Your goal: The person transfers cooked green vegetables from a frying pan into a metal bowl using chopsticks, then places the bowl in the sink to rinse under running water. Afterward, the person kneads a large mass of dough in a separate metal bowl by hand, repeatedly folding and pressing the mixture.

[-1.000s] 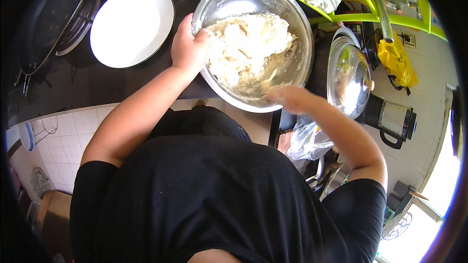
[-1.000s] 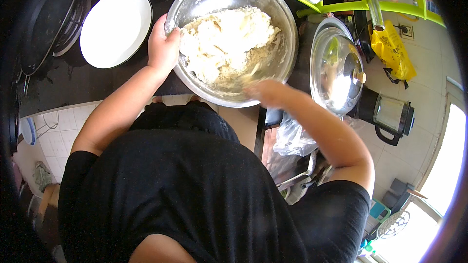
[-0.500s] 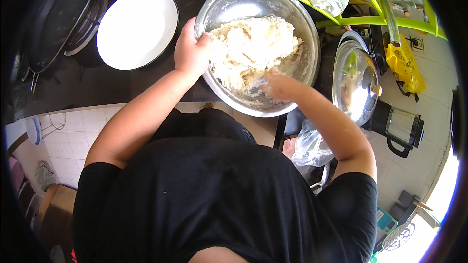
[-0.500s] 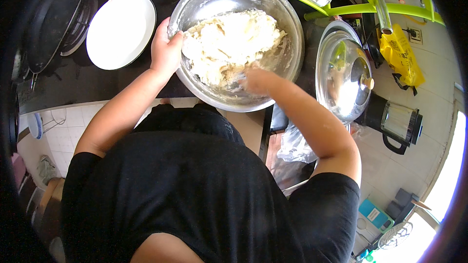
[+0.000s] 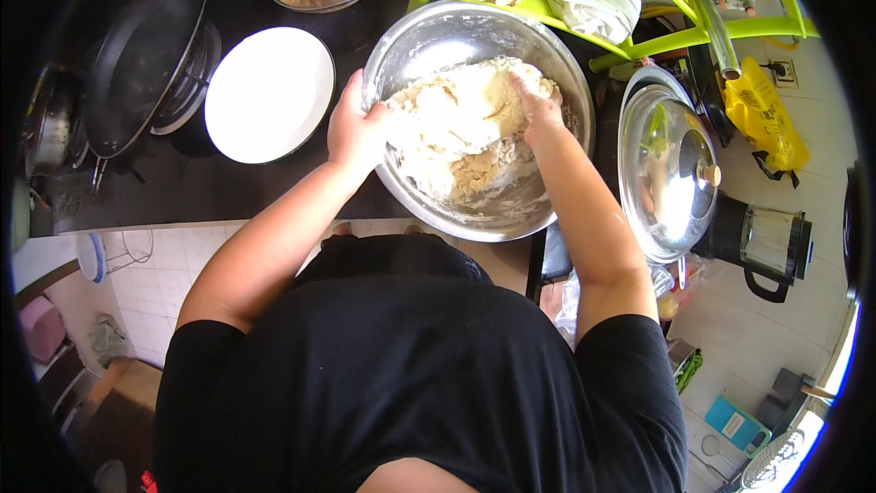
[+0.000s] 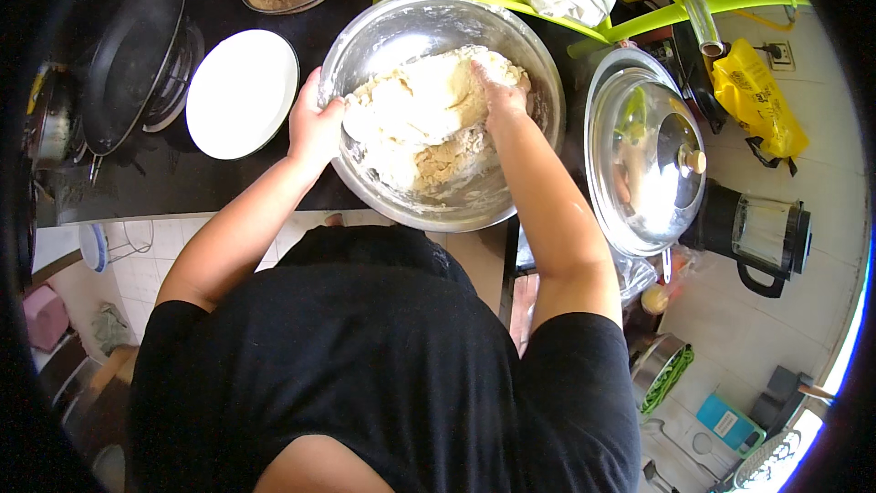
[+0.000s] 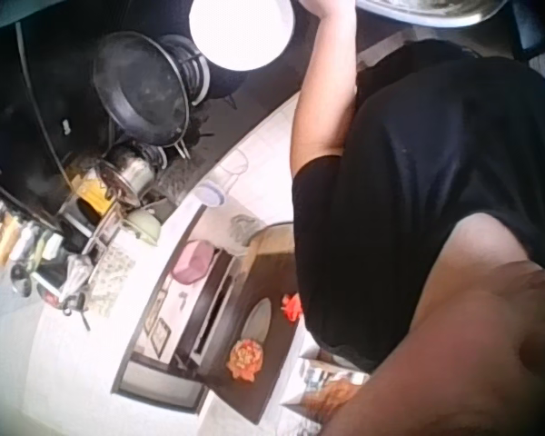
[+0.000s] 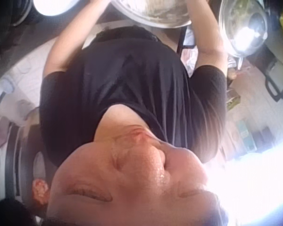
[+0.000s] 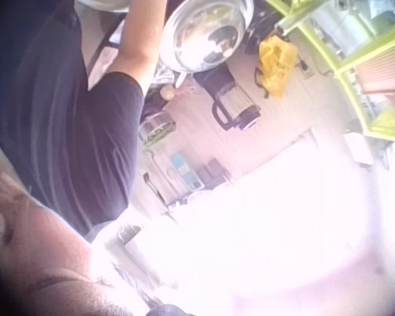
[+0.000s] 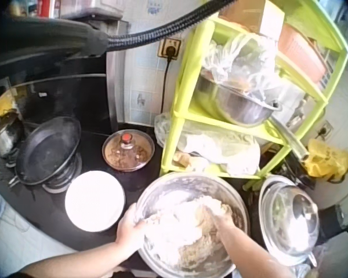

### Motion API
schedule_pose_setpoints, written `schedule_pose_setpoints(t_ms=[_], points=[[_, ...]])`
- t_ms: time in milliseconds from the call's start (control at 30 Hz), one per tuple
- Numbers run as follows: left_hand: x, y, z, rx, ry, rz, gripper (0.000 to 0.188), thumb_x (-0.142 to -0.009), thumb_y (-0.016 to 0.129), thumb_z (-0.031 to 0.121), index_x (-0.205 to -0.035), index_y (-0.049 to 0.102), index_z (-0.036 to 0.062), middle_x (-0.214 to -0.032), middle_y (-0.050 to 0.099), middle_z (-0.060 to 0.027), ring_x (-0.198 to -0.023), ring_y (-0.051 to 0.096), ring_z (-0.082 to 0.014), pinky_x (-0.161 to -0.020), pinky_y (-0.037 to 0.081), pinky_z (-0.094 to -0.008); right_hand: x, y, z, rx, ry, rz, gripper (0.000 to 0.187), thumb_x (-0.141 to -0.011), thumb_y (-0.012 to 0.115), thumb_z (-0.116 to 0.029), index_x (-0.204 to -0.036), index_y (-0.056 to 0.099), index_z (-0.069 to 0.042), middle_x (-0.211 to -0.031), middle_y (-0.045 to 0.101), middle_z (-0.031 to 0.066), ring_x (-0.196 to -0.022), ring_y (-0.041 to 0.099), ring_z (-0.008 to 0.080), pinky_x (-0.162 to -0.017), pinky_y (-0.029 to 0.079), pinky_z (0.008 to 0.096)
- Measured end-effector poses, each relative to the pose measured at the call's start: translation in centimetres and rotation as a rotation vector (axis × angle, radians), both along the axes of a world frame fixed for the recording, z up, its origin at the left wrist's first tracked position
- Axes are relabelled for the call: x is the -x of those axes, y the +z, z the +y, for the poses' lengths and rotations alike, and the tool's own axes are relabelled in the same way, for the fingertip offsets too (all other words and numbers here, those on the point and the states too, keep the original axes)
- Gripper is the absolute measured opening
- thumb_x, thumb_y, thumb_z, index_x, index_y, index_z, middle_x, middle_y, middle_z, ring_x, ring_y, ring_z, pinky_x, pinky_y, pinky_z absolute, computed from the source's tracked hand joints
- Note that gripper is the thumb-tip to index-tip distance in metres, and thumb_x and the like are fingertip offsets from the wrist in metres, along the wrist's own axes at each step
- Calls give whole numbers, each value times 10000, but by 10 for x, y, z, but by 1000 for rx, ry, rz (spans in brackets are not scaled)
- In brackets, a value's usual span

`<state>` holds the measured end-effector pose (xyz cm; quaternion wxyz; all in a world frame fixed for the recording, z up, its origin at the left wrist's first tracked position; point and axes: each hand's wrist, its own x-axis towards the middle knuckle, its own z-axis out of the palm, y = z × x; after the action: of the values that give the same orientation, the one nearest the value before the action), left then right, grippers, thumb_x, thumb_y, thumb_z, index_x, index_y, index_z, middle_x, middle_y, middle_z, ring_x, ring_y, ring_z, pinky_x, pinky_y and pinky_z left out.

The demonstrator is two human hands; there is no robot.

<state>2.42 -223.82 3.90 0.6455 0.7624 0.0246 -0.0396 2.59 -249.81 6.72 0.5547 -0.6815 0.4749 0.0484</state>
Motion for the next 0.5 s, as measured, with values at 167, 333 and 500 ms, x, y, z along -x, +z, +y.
schedule_pose_setpoints(t_ms=[167,333,500], points=[[2,3,-3,25,7,12,520,-787,506,66,-1284,370,-5,-1166,534,-167,-1033,553,-226,-899,412,-301,10,-4,-10,-25,231,-397,683,-710,712,-12,-1278,334,-47,-1139,527,102,-969,543,186,-820,462,291],[3,3,-8,184,50,28,502,-794,482,41,-1277,361,-22,-1136,543,-154,-988,564,-209,-868,431,-289,62,45,9,243,886,-205,471,-721,709,-134,-1127,497,-26,-1029,595,156,-971,573,231,-817,476,307],[4,2,-9,57,56,-8,490,-819,488,58,-1281,350,-26,-1179,515,-197,-1091,515,-265,-928,391,-318,64,65,40,632,1510,-131,436,-671,628,-157,-1103,569,-164,-947,598,177,-878,581,339,-767,468,370]])
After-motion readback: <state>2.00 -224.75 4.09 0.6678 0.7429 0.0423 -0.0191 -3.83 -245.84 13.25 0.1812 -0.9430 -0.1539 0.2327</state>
